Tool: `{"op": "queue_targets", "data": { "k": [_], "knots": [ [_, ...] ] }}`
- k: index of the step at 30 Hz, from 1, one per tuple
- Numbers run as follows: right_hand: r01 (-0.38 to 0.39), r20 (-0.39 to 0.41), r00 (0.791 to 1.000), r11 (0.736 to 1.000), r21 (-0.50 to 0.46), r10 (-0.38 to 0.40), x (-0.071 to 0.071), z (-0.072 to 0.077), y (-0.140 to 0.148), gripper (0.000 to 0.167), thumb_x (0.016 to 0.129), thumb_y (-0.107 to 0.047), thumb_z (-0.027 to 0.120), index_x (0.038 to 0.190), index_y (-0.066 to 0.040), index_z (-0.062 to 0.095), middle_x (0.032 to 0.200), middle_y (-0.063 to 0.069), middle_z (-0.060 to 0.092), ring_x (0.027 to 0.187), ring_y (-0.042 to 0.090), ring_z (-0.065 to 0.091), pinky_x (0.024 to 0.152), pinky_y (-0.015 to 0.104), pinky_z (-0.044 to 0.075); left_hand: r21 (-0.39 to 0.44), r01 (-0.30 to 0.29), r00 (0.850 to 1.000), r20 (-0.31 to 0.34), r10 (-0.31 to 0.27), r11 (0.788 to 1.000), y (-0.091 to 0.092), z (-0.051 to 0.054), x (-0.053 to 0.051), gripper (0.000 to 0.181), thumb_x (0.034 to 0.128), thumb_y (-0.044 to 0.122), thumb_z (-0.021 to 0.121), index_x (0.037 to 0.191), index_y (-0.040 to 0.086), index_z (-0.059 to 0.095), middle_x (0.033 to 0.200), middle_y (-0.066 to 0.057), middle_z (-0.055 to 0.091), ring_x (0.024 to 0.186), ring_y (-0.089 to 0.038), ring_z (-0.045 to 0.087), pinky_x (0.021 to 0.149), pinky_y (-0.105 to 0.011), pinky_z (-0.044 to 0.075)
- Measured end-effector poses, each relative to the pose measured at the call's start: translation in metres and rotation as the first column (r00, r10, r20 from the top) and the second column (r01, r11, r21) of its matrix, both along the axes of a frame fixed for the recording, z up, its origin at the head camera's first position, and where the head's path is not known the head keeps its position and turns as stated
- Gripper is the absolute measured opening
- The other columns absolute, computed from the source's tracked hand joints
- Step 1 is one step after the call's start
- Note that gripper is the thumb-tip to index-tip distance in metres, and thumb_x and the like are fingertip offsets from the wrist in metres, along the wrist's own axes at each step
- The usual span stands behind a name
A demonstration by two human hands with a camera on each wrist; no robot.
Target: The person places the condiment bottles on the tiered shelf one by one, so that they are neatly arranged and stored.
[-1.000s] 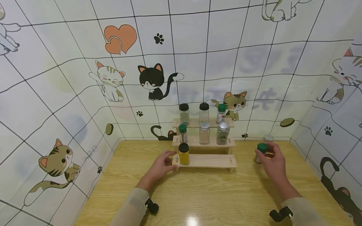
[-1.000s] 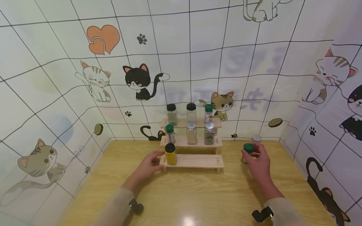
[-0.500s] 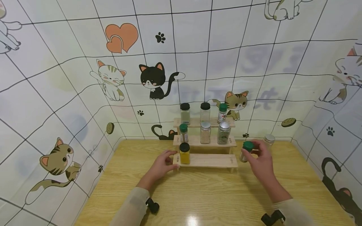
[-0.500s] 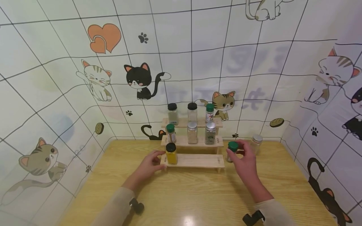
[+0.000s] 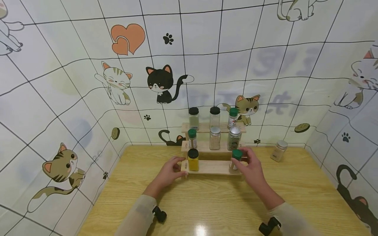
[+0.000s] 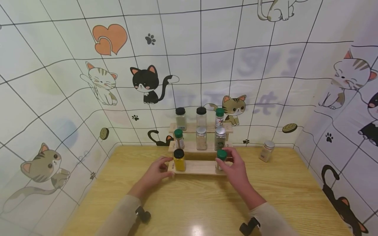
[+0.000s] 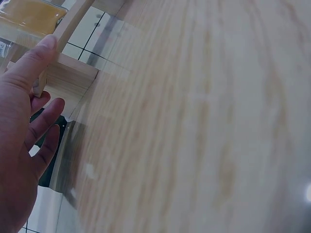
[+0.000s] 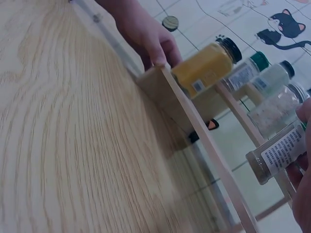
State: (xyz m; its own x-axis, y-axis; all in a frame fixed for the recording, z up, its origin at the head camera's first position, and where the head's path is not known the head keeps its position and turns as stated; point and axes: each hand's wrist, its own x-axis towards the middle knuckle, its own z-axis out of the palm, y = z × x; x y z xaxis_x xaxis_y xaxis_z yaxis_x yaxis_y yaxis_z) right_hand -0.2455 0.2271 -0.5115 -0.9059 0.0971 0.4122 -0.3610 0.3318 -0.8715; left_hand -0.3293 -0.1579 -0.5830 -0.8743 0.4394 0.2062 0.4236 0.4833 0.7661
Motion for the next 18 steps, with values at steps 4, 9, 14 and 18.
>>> {"op": "queue_targets", "data": {
  "k": [4,9,14,18],
  "knots": [
    [-0.037,0.043,0.998,0.999,-0.007,0.037,-0.005,0.0,-0.016,0.042,0.102,-0.012,0.083,0.138,-0.007,0.062,0.123,0.013,0.068,0.107,0.018,0.064,0.082,0.022,0.057,-0.003,-0.001,1.0,0.004,0.001,1.0,0.0,0.001,0.001,0.066,0.0949,0.031,0.092,0.153,0.016,0.064,0.14,0.002,0.064,0.101,-0.013,0.069,0.092,-0.035,0.06],
    [-0.093,0.065,0.993,0.995,-0.04,0.096,-0.01,0.001,-0.031,0.043,0.1,-0.01,0.085,0.137,-0.005,0.063,0.124,0.016,0.069,0.108,0.02,0.065,0.082,0.023,0.06,-0.003,-0.008,1.0,0.023,0.008,1.0,0.002,0.002,0.002,0.065,0.0952,0.03,0.092,0.153,0.016,0.064,0.141,0.002,0.063,0.102,-0.013,0.069,0.092,-0.033,0.059],
    [-0.13,0.064,0.989,0.99,-0.052,0.134,-0.015,-0.003,-0.041,0.042,0.1,-0.009,0.085,0.136,-0.006,0.064,0.125,0.016,0.07,0.111,0.027,0.065,0.084,0.024,0.06,-0.002,-0.014,1.0,0.025,0.014,1.0,0.002,0.003,0.002,0.065,0.0951,0.03,0.092,0.152,0.015,0.064,0.14,0.002,0.063,0.102,-0.013,0.069,0.092,-0.033,0.059],
    [-0.143,0.069,0.987,0.989,-0.033,0.145,-0.018,-0.006,-0.047,0.042,0.101,-0.011,0.085,0.137,-0.009,0.064,0.125,0.014,0.069,0.113,0.029,0.065,0.085,0.026,0.06,-0.006,-0.017,1.0,0.021,0.017,1.0,0.002,0.002,0.002,0.065,0.0949,0.03,0.092,0.152,0.015,0.065,0.141,0.002,0.063,0.102,-0.012,0.069,0.091,-0.033,0.059]
  ]
}}
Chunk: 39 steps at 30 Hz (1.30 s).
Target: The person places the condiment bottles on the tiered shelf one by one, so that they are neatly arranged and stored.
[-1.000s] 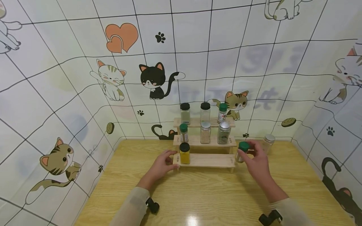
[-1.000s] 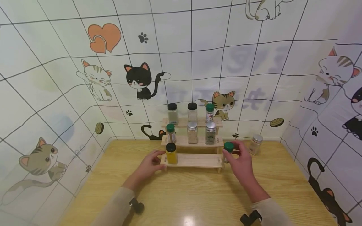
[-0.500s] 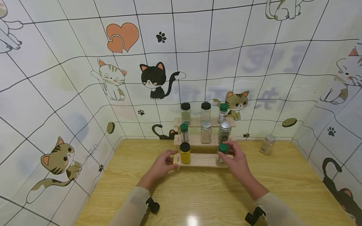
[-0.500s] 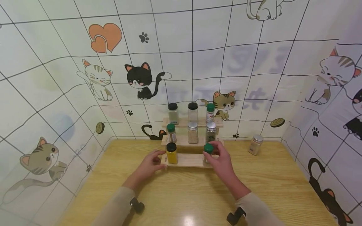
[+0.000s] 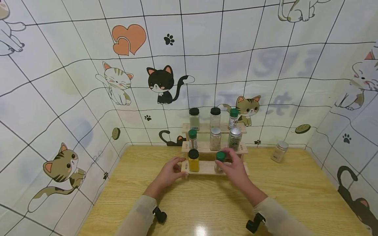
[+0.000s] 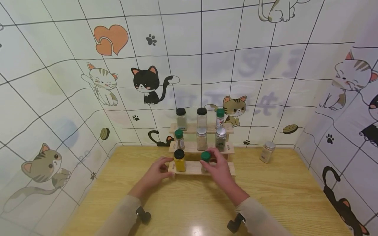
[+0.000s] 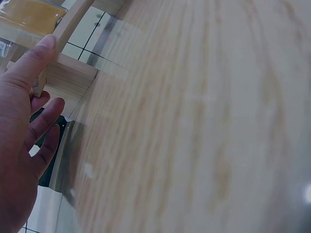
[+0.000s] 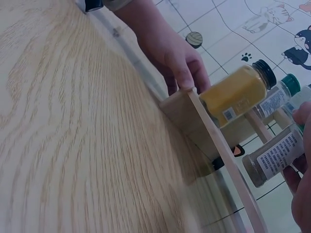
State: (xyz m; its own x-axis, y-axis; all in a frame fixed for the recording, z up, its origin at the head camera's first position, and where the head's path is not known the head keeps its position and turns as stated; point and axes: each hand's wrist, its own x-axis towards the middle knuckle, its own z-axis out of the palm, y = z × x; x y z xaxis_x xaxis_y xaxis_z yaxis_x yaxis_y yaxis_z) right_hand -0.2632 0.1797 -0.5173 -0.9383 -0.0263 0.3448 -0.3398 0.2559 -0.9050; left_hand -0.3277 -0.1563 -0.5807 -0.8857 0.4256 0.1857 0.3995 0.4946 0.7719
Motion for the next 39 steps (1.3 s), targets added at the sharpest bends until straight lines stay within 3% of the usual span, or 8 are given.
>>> {"op": "queue_targets", "data": {
  "k": [8,22,27,33,39],
  "knots": [
    [-0.018,0.019,1.0,1.0,0.025,0.018,-0.006,-0.004,-0.009,0.043,0.1,-0.014,0.086,0.136,-0.013,0.064,0.125,0.01,0.069,0.116,0.029,0.066,0.089,0.029,0.06,0.004,0.012,1.0,-0.004,-0.012,1.0,-0.001,-0.002,-0.002,0.065,0.0955,0.033,0.092,0.152,0.017,0.064,0.142,0.001,0.062,0.102,-0.013,0.069,0.091,-0.033,0.059],
    [-0.015,0.021,1.0,1.0,0.027,0.015,-0.004,-0.002,-0.013,0.05,0.098,-0.013,0.088,0.141,-0.008,0.063,0.129,0.013,0.069,0.122,0.031,0.065,0.093,0.026,0.059,0.006,0.004,1.0,0.004,-0.004,1.0,-0.002,-0.005,-0.004,0.066,0.0946,0.036,0.092,0.152,0.02,0.064,0.141,0.004,0.062,0.103,-0.012,0.069,0.093,-0.033,0.059],
    [-0.028,0.01,1.0,0.998,0.049,0.028,-0.004,-0.005,-0.009,0.056,0.097,-0.017,0.09,0.145,-0.009,0.062,0.132,0.011,0.069,0.12,0.032,0.068,0.099,0.035,0.059,0.017,0.013,1.0,-0.009,-0.013,1.0,-0.002,-0.005,-0.004,0.065,0.0949,0.035,0.092,0.152,0.019,0.065,0.14,0.003,0.063,0.103,-0.013,0.069,0.092,-0.033,0.06],
    [-0.016,0.027,1.0,0.999,0.052,0.015,-0.002,-0.01,0.001,0.056,0.096,-0.021,0.091,0.144,-0.013,0.062,0.131,0.01,0.069,0.121,0.034,0.068,0.098,0.028,0.058,0.023,0.023,1.0,-0.012,-0.023,0.999,-0.003,-0.006,-0.005,0.065,0.0952,0.034,0.092,0.152,0.018,0.064,0.141,0.001,0.063,0.102,-0.012,0.07,0.092,-0.033,0.06],
    [0.033,0.025,0.999,0.995,0.096,-0.036,0.006,-0.012,0.02,0.052,0.098,-0.022,0.089,0.141,-0.009,0.062,0.132,0.013,0.068,0.122,0.033,0.067,0.096,0.025,0.056,0.016,0.025,1.0,-0.011,-0.024,1.0,-0.002,-0.006,-0.004,0.065,0.0952,0.032,0.092,0.152,0.017,0.064,0.141,-0.001,0.063,0.102,-0.013,0.07,0.091,-0.032,0.06]
  ]
}}
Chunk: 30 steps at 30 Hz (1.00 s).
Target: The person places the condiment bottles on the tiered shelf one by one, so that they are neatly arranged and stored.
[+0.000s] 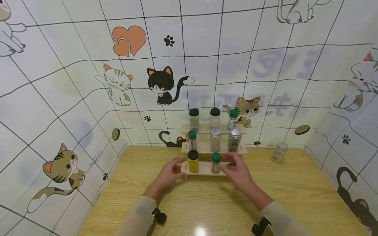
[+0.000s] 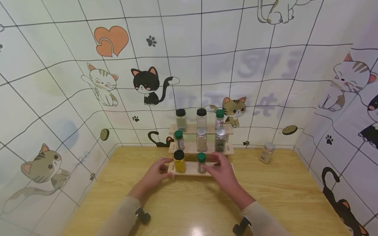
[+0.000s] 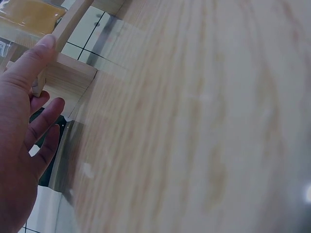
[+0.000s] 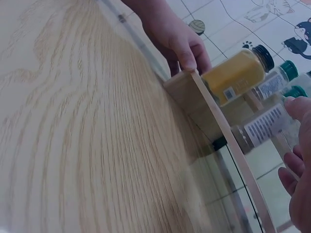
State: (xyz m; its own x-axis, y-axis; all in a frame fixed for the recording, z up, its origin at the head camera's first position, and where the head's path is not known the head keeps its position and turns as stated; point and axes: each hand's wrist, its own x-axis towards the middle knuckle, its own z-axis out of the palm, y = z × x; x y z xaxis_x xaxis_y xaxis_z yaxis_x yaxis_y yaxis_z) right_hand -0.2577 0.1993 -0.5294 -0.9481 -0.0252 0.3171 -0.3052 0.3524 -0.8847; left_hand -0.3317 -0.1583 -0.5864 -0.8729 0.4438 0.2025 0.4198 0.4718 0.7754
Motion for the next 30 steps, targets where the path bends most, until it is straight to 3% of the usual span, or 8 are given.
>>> {"op": "queue_targets", "data": {
  "k": [7,11,15,17,24,30],
  "knots": [
    [0.09,-0.071,0.994,0.993,0.073,-0.085,0.006,-0.004,0.039,0.042,0.103,-0.017,0.083,0.137,-0.005,0.061,0.128,0.013,0.067,0.116,0.031,0.065,0.092,0.025,0.055,-0.013,0.005,1.0,0.018,-0.004,1.0,0.002,0.001,0.002,0.066,0.0952,0.035,0.091,0.153,0.019,0.063,0.142,0.003,0.062,0.102,-0.013,0.068,0.091,-0.032,0.058],
    [0.154,-0.125,0.983,0.977,0.15,-0.135,0.005,-0.008,0.067,0.043,0.105,-0.019,0.081,0.139,-0.003,0.06,0.129,0.013,0.066,0.116,0.033,0.064,0.091,0.029,0.053,-0.006,0.007,1.0,0.015,-0.007,1.0,0.002,0.001,0.002,0.066,0.0954,0.034,0.091,0.153,0.019,0.063,0.142,0.002,0.062,0.102,-0.012,0.068,0.091,-0.032,0.058],
    [0.243,-0.159,0.963,0.955,0.172,-0.216,0.004,-0.01,0.096,0.044,0.106,-0.018,0.08,0.14,-0.001,0.059,0.129,0.016,0.065,0.114,0.031,0.063,0.09,0.025,0.05,0.003,0.015,1.0,0.015,-0.015,1.0,0.002,0.0,0.0,0.065,0.0954,0.034,0.091,0.153,0.018,0.063,0.142,0.001,0.062,0.102,-0.013,0.069,0.091,-0.032,0.059],
    [0.298,-0.166,0.948,0.942,0.154,-0.272,0.004,-0.01,0.109,0.043,0.106,-0.016,0.079,0.14,0.001,0.059,0.128,0.017,0.064,0.113,0.028,0.062,0.09,0.022,0.049,0.007,0.014,1.0,0.018,-0.014,1.0,0.001,-0.001,-0.001,0.065,0.0951,0.034,0.092,0.152,0.019,0.064,0.142,0.002,0.062,0.102,-0.012,0.07,0.092,-0.031,0.059],
    [0.478,-0.143,0.872,0.877,0.042,-0.468,0.001,-0.014,0.147,0.043,0.104,-0.012,0.079,0.139,0.003,0.058,0.124,0.018,0.063,0.098,-0.001,0.058,0.083,0.007,0.046,0.009,0.005,1.0,0.019,-0.005,1.0,0.0,-0.001,-0.001,0.066,0.0955,0.034,0.092,0.153,0.019,0.063,0.143,0.003,0.062,0.103,-0.013,0.07,0.092,-0.032,0.059],
    [0.578,-0.106,0.812,0.816,0.011,-0.574,-0.009,-0.027,0.174,0.054,0.102,-0.02,0.083,0.142,0.001,0.055,0.125,0.009,0.058,0.1,-0.001,0.054,0.08,0.01,0.043,0.013,0.006,1.0,0.005,-0.006,1.0,0.0,-0.003,-0.001,0.064,0.0958,0.031,0.091,0.152,0.017,0.064,0.142,0.0,0.062,0.102,-0.014,0.07,0.092,-0.033,0.06]
  ]
}}
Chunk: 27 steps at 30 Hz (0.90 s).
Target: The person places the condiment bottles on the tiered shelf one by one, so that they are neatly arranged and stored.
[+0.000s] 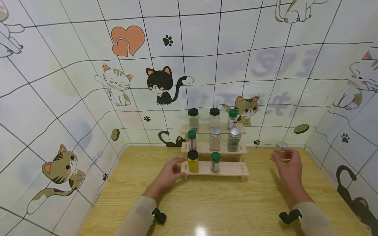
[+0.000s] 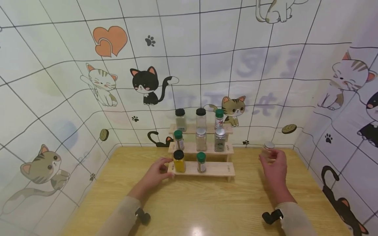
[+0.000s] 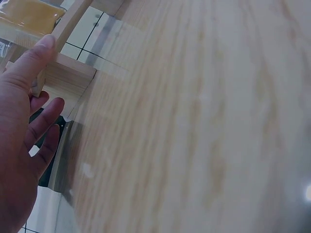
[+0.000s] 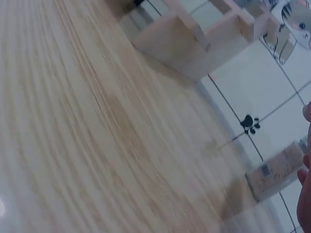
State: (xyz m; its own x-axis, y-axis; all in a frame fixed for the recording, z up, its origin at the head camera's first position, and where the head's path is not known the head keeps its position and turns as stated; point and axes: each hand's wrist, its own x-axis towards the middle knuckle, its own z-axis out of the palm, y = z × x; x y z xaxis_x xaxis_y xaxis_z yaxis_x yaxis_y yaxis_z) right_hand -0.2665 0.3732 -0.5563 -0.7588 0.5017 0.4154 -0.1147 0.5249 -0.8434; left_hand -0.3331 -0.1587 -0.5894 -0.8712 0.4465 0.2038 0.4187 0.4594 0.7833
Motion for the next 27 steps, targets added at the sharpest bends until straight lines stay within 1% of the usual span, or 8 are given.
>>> {"op": "queue_targets", "data": {
  "k": [3,5,10,15,20,22,27],
  "knots": [
    [0.048,0.026,0.999,0.999,-0.012,-0.048,-0.005,-0.006,0.008,0.058,0.101,-0.024,0.084,0.144,0.002,0.054,0.127,0.01,0.056,0.104,0.006,0.051,0.082,0.015,0.041,-0.004,0.0,1.0,0.007,0.0,1.0,0.0,0.0,0.0,0.064,0.096,0.031,0.091,0.152,0.018,0.064,0.142,-0.001,0.062,0.103,-0.014,0.069,0.092,-0.033,0.06],
    [0.078,0.049,0.996,0.997,-0.002,-0.077,-0.008,-0.008,0.011,0.061,0.101,-0.026,0.084,0.145,0.001,0.053,0.13,0.011,0.055,0.106,0.01,0.049,0.083,0.019,0.04,-0.007,-0.001,1.0,0.013,0.002,1.0,0.0,0.001,0.001,0.064,0.0961,0.032,0.091,0.152,0.019,0.064,0.142,0.0,0.062,0.103,-0.014,0.069,0.092,-0.032,0.059],
    [0.117,0.074,0.99,0.993,0.01,-0.117,-0.017,-0.011,0.015,0.066,0.103,-0.032,0.081,0.152,-0.001,0.048,0.138,0.013,0.049,0.117,0.021,0.049,0.09,0.025,0.038,-0.008,-0.005,1.0,0.018,0.005,1.0,0.0,0.002,0.001,0.064,0.0961,0.033,0.091,0.152,0.019,0.064,0.142,0.002,0.062,0.103,-0.014,0.068,0.093,-0.033,0.059],
    [0.118,0.088,0.989,0.993,0.019,-0.119,-0.026,-0.012,0.018,0.07,0.104,-0.032,0.079,0.158,-0.005,0.045,0.146,0.019,0.046,0.128,0.032,0.049,0.095,0.035,0.04,-0.015,-0.01,1.0,0.021,0.01,1.0,-0.001,0.001,0.001,0.065,0.0953,0.035,0.091,0.152,0.021,0.063,0.142,0.005,0.062,0.103,-0.013,0.069,0.093,-0.032,0.059],
    [0.101,0.12,0.987,0.994,0.027,-0.104,-0.034,-0.015,0.022,0.074,0.105,-0.031,0.079,0.165,-0.008,0.042,0.153,0.024,0.045,0.136,0.038,0.049,0.104,0.049,0.043,-0.013,-0.01,1.0,0.014,0.01,1.0,-0.001,0.0,0.001,0.065,0.0952,0.035,0.091,0.152,0.021,0.064,0.142,0.005,0.062,0.103,-0.013,0.069,0.093,-0.033,0.059],
    [0.092,0.122,0.988,0.996,0.024,-0.094,-0.036,-0.014,0.023,0.077,0.105,-0.031,0.079,0.167,-0.01,0.04,0.154,0.025,0.044,0.138,0.039,0.05,0.105,0.05,0.043,-0.004,-0.005,1.0,0.008,0.005,1.0,-0.001,0.0,0.001,0.065,0.0953,0.034,0.091,0.152,0.02,0.064,0.142,0.004,0.062,0.103,-0.013,0.069,0.093,-0.033,0.059],
    [0.07,0.112,0.991,0.997,0.03,-0.073,-0.044,-0.015,0.024,0.078,0.105,-0.027,0.08,0.169,-0.01,0.038,0.154,0.028,0.044,0.14,0.043,0.051,0.109,0.056,0.046,0.0,-0.002,1.0,0.007,0.002,1.0,0.0,0.002,0.003,0.064,0.0956,0.032,0.091,0.152,0.019,0.064,0.142,0.002,0.062,0.102,-0.014,0.069,0.092,-0.034,0.059]
  ]
}}
